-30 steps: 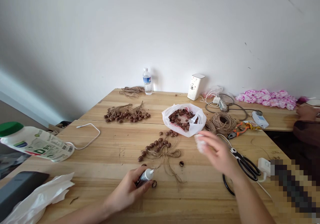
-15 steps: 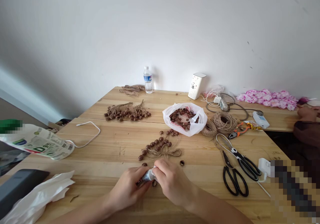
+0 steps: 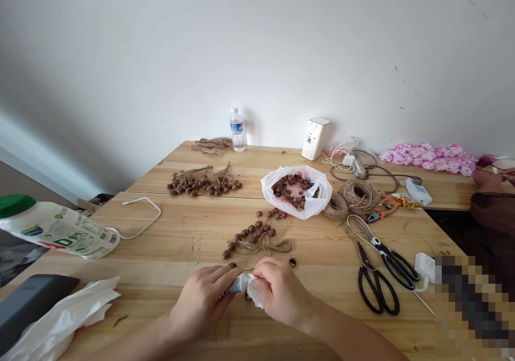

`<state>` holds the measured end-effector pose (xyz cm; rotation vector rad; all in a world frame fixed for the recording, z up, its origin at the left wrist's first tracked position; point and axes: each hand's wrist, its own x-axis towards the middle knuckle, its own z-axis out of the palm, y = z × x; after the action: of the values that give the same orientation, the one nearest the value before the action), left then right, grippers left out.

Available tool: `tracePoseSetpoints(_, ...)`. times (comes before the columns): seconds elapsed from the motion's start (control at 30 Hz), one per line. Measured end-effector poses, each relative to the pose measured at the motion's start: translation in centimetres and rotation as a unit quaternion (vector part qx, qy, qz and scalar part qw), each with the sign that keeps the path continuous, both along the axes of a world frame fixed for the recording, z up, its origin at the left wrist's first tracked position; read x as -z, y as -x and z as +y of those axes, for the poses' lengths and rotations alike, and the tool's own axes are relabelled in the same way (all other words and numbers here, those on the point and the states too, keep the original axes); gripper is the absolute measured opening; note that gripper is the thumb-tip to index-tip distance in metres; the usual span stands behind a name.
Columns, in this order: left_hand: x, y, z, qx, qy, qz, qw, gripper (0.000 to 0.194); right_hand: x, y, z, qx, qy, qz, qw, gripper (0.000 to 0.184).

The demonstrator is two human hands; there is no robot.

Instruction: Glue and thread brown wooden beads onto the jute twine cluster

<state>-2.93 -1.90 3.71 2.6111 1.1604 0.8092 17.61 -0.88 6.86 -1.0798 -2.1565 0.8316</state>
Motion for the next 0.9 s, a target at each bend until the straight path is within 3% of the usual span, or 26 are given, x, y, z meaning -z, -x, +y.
tracePoseSetpoints(0.07,-0.5,-0.1,0.0,0.016,0.186,-0.085,0.979,0.013,-0.3,-0.2,-0.2,-0.046,-0.051,0.016,0.998,0.014)
tracePoseSetpoints(0.1,-0.7,-0.1,0.1,0.029,0.292,-0.127,0.948,0.012,-0.5,-0.3,-0.3,-0.065,-0.070,0.015,0.995,0.016)
tracePoseSetpoints(0.13,-0.8,0.0,0.2,0.045,0.404,-0.161,0.899,0.015,-0.7,-0.4,-0.3,-0.080,-0.088,0.009,0.993,0.018)
tracePoseSetpoints(0.2,-0.7,0.1,0.3,0.077,0.592,-0.213,0.773,0.026,-1.2,-0.5,-0.4,-0.110,-0.125,-0.009,0.986,0.021)
tracePoseSetpoints(0.27,-0.3,0.3,0.4,0.111,0.703,-0.250,0.657,0.035,-1.6,-0.6,-0.3,-0.137,-0.172,-0.024,0.975,0.022)
tracePoseSetpoints(0.3,-0.1,0.3,0.4,0.126,0.728,-0.265,0.620,0.038,-1.7,-0.7,-0.3,-0.147,-0.193,-0.028,0.970,0.021)
tracePoseSetpoints(0.33,0.0,0.2,0.4,0.136,0.737,-0.275,0.602,0.040,-1.7,-0.7,-0.2,-0.152,-0.207,-0.029,0.966,0.021)
tracePoseSetpoints(0.37,0.0,0.1,0.3,0.138,0.731,-0.279,0.608,0.040,-1.7,-0.8,-0.1,-0.150,-0.210,-0.028,0.966,0.021)
tracePoseSetpoints(0.4,-0.1,0.0,0.3,0.131,0.705,-0.277,0.640,0.039,-1.6,-0.8,-0.1,-0.142,-0.202,-0.026,0.969,0.021)
tracePoseSetpoints(0.47,-0.3,-0.2,0.1,0.093,0.579,-0.252,0.770,0.031,-1.2,-0.9,0.1,-0.118,-0.160,-0.016,0.980,0.021)
tracePoseSetpoints(0.53,-0.4,-0.3,0.1,0.054,0.383,-0.197,0.901,0.021,-0.7,-0.8,0.1,-0.091,-0.115,-0.007,0.989,0.018)
tracePoseSetpoints(0.6,0.0,-0.3,0.0,0.031,0.197,-0.130,0.971,0.016,-0.4,-0.7,0.0,-0.062,-0.078,-0.004,0.995,0.016)
tracePoseSetpoints(0.7,0.8,0.0,0.0,0.012,0.026,-0.063,0.998,0.024,-0.3,-0.5,-0.1,-0.017,-0.044,-0.011,0.999,0.011)
tracePoseSetpoints(0.77,1.0,0.1,0.0,0.011,-0.001,-0.047,0.999,0.026,-0.4,-0.5,-0.2,-0.016,-0.035,-0.017,0.999,0.010)
tracePoseSetpoints(0.83,0.6,-0.1,-0.1,0.018,0.056,-0.060,0.996,0.024,-0.5,-0.6,-0.2,-0.038,-0.044,-0.025,0.998,0.011)
tracePoseSetpoints(0.9,-0.1,-0.2,0.0,0.029,0.187,-0.105,0.976,0.015,-0.6,-0.7,-0.2,-0.062,-0.070,-0.039,0.995,0.014)
